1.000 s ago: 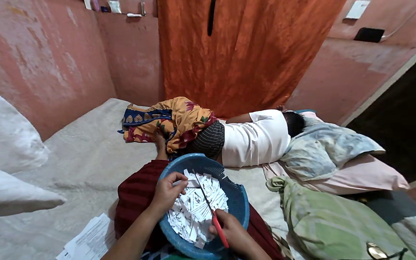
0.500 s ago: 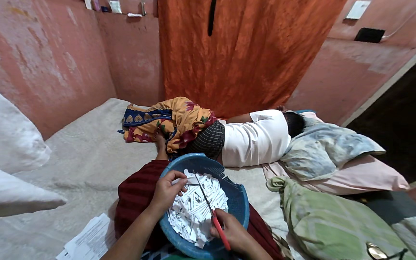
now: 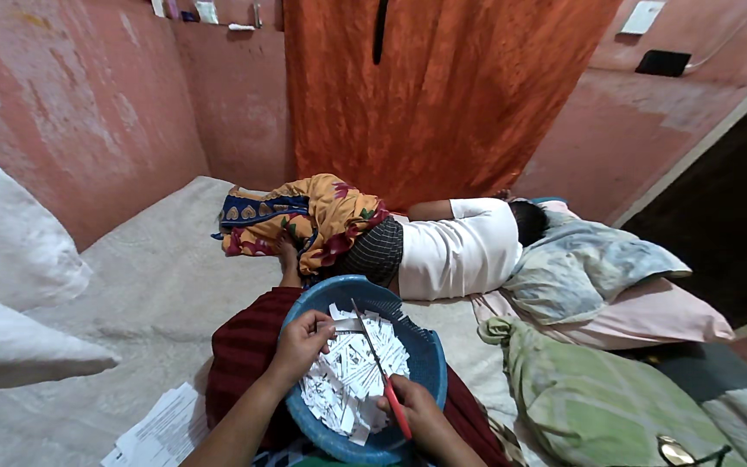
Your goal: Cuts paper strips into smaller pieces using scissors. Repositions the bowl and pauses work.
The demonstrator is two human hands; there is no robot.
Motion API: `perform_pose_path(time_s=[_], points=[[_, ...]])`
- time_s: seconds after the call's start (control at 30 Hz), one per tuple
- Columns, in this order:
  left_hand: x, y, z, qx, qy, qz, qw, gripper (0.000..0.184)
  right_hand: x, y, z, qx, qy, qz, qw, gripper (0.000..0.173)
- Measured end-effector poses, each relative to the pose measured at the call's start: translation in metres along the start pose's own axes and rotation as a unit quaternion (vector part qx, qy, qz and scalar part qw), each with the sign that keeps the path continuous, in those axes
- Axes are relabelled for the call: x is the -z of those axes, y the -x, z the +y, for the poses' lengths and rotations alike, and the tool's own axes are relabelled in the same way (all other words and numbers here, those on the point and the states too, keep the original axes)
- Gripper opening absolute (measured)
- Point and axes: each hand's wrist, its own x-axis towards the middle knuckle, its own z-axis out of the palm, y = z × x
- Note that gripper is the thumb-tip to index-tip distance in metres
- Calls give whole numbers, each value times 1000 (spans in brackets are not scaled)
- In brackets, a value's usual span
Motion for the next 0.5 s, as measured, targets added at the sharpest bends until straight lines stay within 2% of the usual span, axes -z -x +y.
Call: perform_pose_path(time_s=[0.1, 0.2, 0.33, 0.4, 0.5], points=[[0, 0, 1, -3, 10, 16, 1000, 9, -2, 1, 2, 10, -42, 13, 999, 41], [-1, -1, 0, -9, 35, 25, 999, 9, 2, 1, -3, -15, -19, -22, 999, 53], [1, -2, -3, -7, 28, -22, 999, 9, 3, -1, -6, -17, 19, -38, 999, 60], [2, -2, -3, 4, 17, -51, 999, 10, 2, -1, -4, -11, 21, -29, 999, 58], [2, -1, -1, 8, 14, -48, 999, 10, 0, 0, 0, 5, 18, -2, 1000, 48]])
